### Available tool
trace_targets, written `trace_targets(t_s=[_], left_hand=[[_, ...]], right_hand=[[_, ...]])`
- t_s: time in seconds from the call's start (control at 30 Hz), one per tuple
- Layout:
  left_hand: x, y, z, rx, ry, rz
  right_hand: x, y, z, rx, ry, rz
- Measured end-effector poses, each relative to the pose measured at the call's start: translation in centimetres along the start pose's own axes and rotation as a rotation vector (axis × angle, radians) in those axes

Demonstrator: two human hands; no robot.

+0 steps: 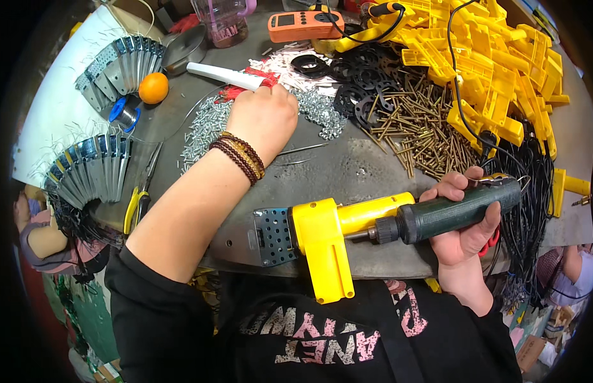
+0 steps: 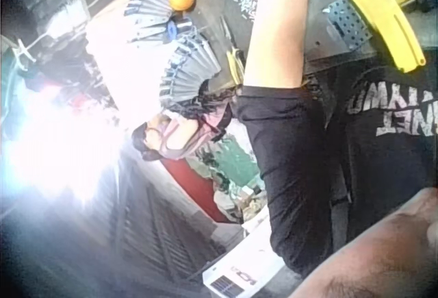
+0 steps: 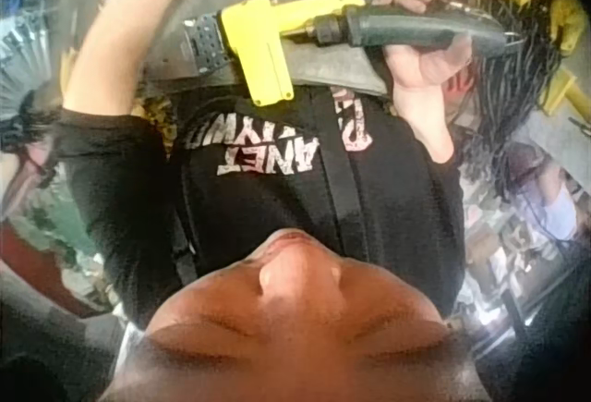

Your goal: Soldering and assembling components within a yellow plastic housing.

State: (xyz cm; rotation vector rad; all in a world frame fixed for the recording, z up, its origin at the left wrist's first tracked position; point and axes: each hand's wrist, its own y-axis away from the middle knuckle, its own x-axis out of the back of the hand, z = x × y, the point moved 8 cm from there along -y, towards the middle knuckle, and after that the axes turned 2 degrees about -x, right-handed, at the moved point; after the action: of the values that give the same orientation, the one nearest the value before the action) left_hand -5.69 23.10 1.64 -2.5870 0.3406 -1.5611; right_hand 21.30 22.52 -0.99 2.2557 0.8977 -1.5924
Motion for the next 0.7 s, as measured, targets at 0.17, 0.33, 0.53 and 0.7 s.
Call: trace_targets(t_s=[0.17, 0.33, 0.53, 0.7], left_hand=[[0.6, 0.3, -1.3, 0.072, 0.173, 0.017], [0.4, 0.0, -0.5, -0.074, 0.097, -0.017], [2.8, 2.3, -1.2, -0.022, 0.244, 0.131], [8.7, 11.3, 0.0, 0.021, 0.913, 0.326]], right_hand=[[0.0, -0.1, 0.0, 0.004, -0.007, -0.013], [0.1, -0.1, 0.0, 0.005, 0.007, -0.004], [-0.2, 0.0, 0.4, -0.006, 0.018, -0.006], [-0.3, 0.1, 0.1, 0.014, 0.023, 0.013]])
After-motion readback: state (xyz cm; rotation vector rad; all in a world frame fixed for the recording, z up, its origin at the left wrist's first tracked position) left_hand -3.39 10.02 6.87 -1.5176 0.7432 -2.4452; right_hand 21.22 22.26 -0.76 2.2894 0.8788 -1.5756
